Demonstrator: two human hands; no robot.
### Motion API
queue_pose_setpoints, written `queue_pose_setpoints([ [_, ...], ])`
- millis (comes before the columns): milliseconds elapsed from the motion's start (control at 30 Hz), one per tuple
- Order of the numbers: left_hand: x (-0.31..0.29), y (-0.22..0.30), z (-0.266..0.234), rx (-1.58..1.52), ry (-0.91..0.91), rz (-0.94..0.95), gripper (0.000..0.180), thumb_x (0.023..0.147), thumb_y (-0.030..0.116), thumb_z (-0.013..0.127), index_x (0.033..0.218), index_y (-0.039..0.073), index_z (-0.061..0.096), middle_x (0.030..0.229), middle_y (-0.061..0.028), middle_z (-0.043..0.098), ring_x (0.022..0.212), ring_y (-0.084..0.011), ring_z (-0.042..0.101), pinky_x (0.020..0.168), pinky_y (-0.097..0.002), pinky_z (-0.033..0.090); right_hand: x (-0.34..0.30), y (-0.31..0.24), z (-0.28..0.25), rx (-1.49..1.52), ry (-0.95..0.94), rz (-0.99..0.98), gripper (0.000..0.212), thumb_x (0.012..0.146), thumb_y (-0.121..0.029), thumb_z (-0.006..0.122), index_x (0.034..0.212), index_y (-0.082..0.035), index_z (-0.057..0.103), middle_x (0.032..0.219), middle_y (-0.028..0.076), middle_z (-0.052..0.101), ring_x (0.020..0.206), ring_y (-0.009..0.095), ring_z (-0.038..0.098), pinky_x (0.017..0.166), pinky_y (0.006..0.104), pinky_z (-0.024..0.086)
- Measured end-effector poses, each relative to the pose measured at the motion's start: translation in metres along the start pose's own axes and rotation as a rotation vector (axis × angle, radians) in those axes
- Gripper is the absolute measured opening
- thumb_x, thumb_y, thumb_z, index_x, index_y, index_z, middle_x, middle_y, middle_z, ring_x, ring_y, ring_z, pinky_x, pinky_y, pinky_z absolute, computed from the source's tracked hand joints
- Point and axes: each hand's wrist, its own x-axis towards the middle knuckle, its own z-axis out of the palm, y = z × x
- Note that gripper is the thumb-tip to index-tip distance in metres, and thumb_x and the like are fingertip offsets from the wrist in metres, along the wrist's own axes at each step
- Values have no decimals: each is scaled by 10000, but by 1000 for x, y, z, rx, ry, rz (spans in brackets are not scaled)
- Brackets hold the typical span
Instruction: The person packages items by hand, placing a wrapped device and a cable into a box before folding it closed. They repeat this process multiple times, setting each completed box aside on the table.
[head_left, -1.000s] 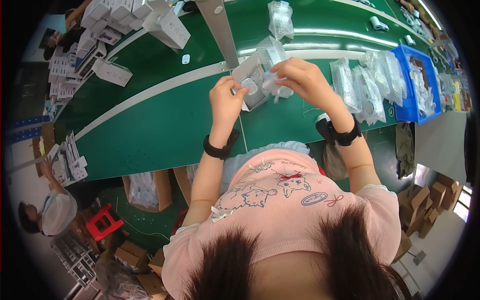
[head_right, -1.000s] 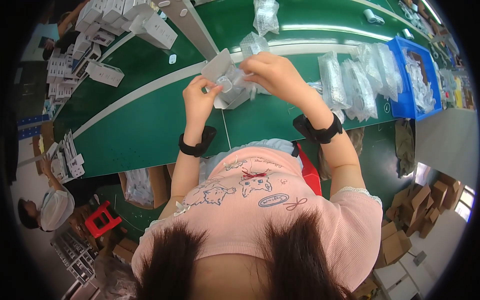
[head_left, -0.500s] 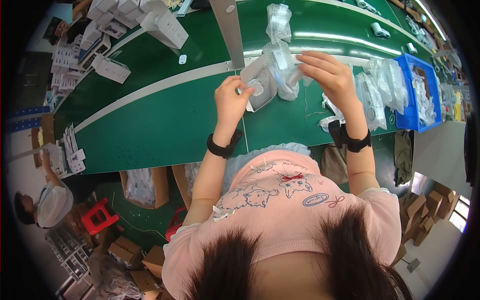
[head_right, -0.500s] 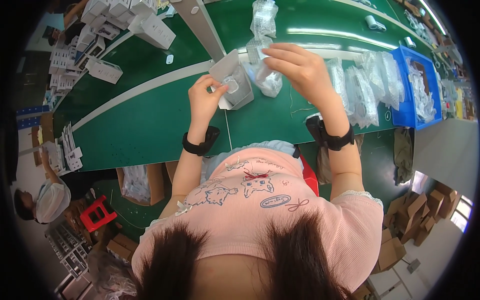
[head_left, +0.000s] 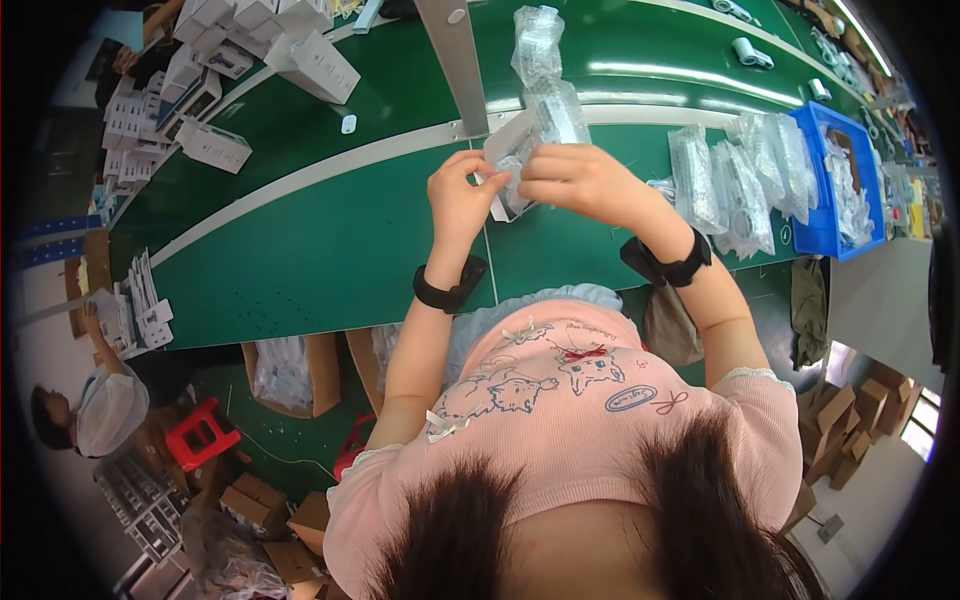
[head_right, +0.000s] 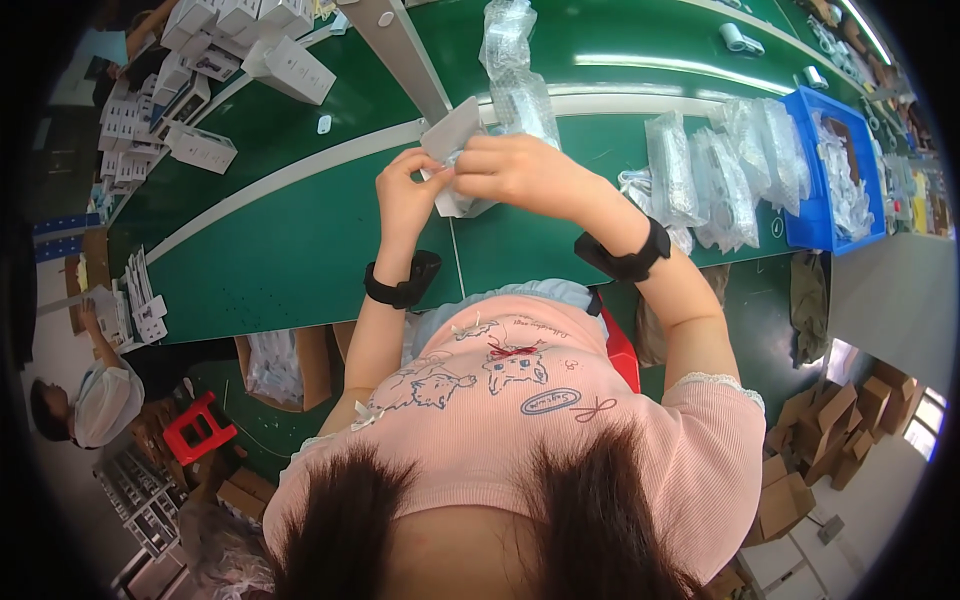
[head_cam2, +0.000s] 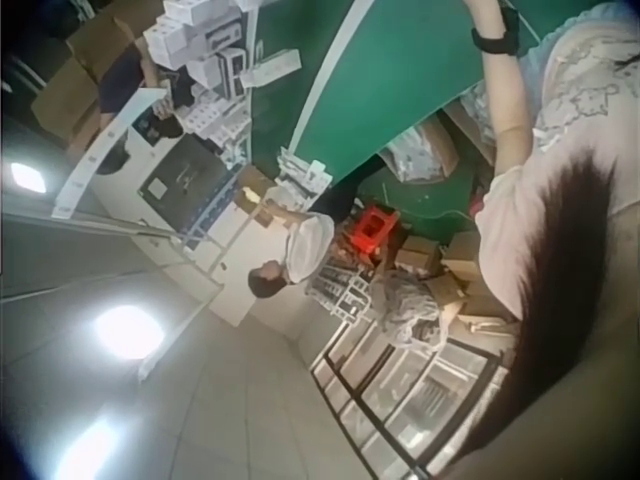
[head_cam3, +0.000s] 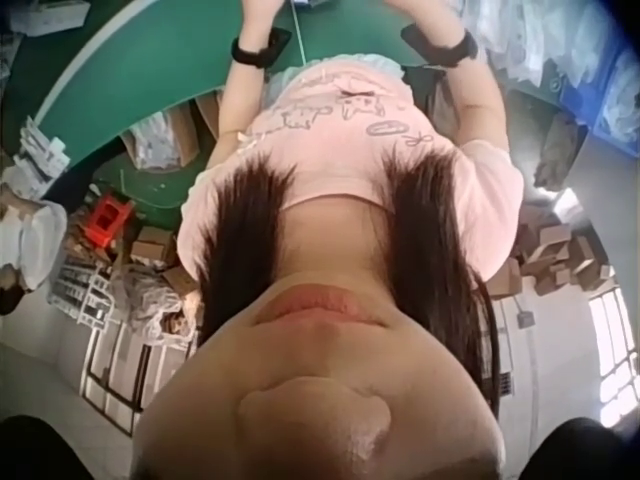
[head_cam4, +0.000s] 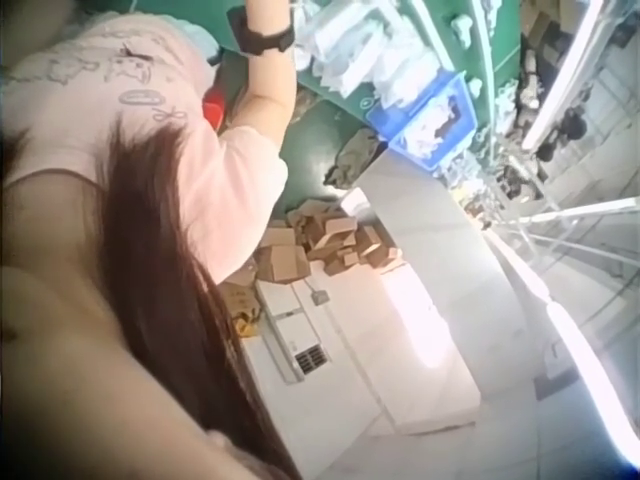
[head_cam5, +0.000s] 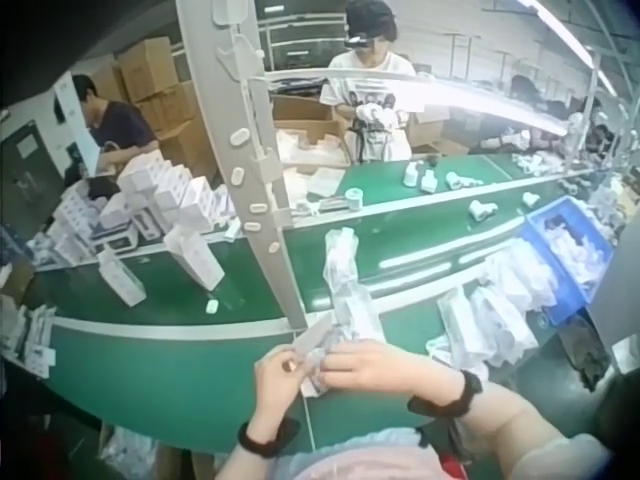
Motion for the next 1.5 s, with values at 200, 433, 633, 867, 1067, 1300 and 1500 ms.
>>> queue_pose_setpoints([
  [200, 0, -12, -6, -42, -11, -91, 183, 579, 92, 723, 659, -11, 595, 845, -115, 621, 722, -239, 606, 630, -288, 452, -5, 4, 33, -80, -193, -78, 238, 690, -136, 624, 916, -69, 588, 820, 33, 539, 919, 208, 506, 822, 388, 417],
  [433, -2, -27, -3, -116, -8, -51, 195, 600, 83, 720, 665, -30, 575, 806, -119, 605, 726, -220, 586, 649, -275, 438, -28, -7, 45, -133, -171, 115, 391, 646, -222, 681, 1004, -100, 583, 1008, 18, 547, 1088, 227, 420, 989, 521, 247],
  [633, -1, -22, 7, -191, 0, -2, 131, 647, 2, 669, 655, -31, 543, 704, -61, 546, 642, -131, 486, 597, -244, 379, -48, 2, 48, -62, 171, 296, 693, 605, -216, 733, 1218, -91, 435, 1248, 94, 415, 1179, 271, 365, 1023, 484, 208],
  [867, -11, 30, 18, -324, -111, -13, 89, 741, 24, 619, 754, -16, 541, 849, -83, 582, 722, -121, 531, 606, -217, 406, -86, 19, 85, 736, 296, 812, 1201, 439, -264, 847, 1350, -1, 110, 1326, 170, 307, 1244, 259, 284, 1027, 368, 224],
  [1067, 15, 25, 9, -945, 124, 15, 191, 806, 25, 542, 981, 1, 470, 1069, -127, 505, 803, -160, 558, 670, -249, 466, -93, 49, -8, 844, 604, 954, 1021, 465, -197, 831, 1297, -5, 269, 1227, 119, 426, 1138, 239, 427, 962, 359, 335],
  [1300, 39, -55, 7, -481, 134, -309, 223, 804, 8, 500, 1020, 17, 448, 1077, -112, 481, 886, -171, 538, 689, -268, 472, -66, 211, -3, 478, 1140, 882, 930, 592, -48, 750, 1325, -34, 179, 1226, 120, 395, 1102, 235, 427, 909, 351, 371],
  [1500, 109, -120, 7, -385, 162, -321, 291, 755, 43, 570, 1023, 30, 459, 998, -82, 519, 860, -164, 528, 725, -284, 446, -95, 283, 41, 163, 1102, 987, 1028, 592, -119, 775, 1356, -57, 89, 1275, 155, 324, 1150, 244, 371, 918, 345, 352],
])
